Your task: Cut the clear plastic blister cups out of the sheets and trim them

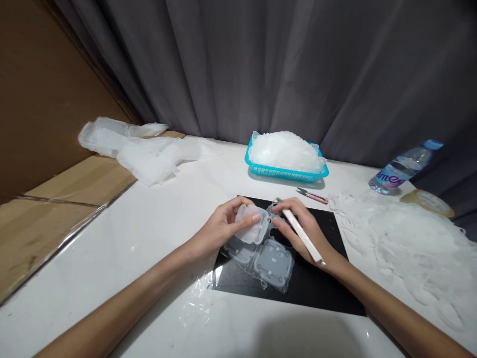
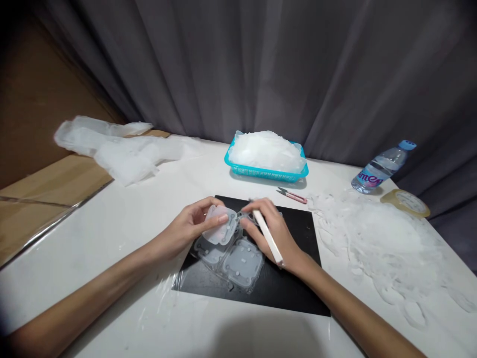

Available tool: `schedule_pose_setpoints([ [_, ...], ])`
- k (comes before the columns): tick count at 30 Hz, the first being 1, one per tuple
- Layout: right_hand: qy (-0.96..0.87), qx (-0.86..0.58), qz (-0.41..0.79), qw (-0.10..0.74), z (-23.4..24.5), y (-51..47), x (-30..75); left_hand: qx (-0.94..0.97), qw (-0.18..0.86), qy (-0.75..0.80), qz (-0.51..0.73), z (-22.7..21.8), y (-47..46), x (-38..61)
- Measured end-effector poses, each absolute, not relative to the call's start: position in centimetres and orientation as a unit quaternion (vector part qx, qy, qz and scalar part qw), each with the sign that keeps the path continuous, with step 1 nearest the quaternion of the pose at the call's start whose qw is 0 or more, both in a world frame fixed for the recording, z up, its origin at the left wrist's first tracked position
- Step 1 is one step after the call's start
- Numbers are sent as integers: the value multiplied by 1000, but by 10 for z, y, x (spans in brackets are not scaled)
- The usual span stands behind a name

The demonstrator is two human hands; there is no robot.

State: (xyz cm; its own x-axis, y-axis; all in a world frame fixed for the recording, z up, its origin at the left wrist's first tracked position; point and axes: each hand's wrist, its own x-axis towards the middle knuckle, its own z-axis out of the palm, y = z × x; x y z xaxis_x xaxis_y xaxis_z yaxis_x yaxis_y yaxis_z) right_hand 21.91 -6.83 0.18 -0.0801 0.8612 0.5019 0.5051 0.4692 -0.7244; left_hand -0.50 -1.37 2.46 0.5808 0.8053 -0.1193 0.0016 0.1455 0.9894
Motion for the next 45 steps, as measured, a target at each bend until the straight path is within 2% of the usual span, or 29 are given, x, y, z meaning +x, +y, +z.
schedule_pose_setpoints([
  [2, -653, -516, 108, 544, 0, -73, 217, 580, 673, 344, 302, 29, -15, -5],
  [4, -633, -527, 85, 561, -1, -79, 213, 572, 678, 345, 306, 32, -16, -4],
  [9, -713, -465, 165, 498, -5, -94, 194, 535, 700, 343, 326, 33, -20, -3],
  [15, -668, -465, 258, 521, -5, -92, 187, 568, 686, 315, 327, 35, -18, -7],
  [20, -649, -437, 322, 534, -6, -89, 195, 650, 617, 292, 334, 40, -20, -10],
  [32, -626, -431, 443, 475, 1, -93, 203, 677, 574, 314, 337, 45, -30, -9],
  [45, -651, -427, 354, 518, -1, -99, 198, 659, 609, 305, 319, 50, -28, -7],
])
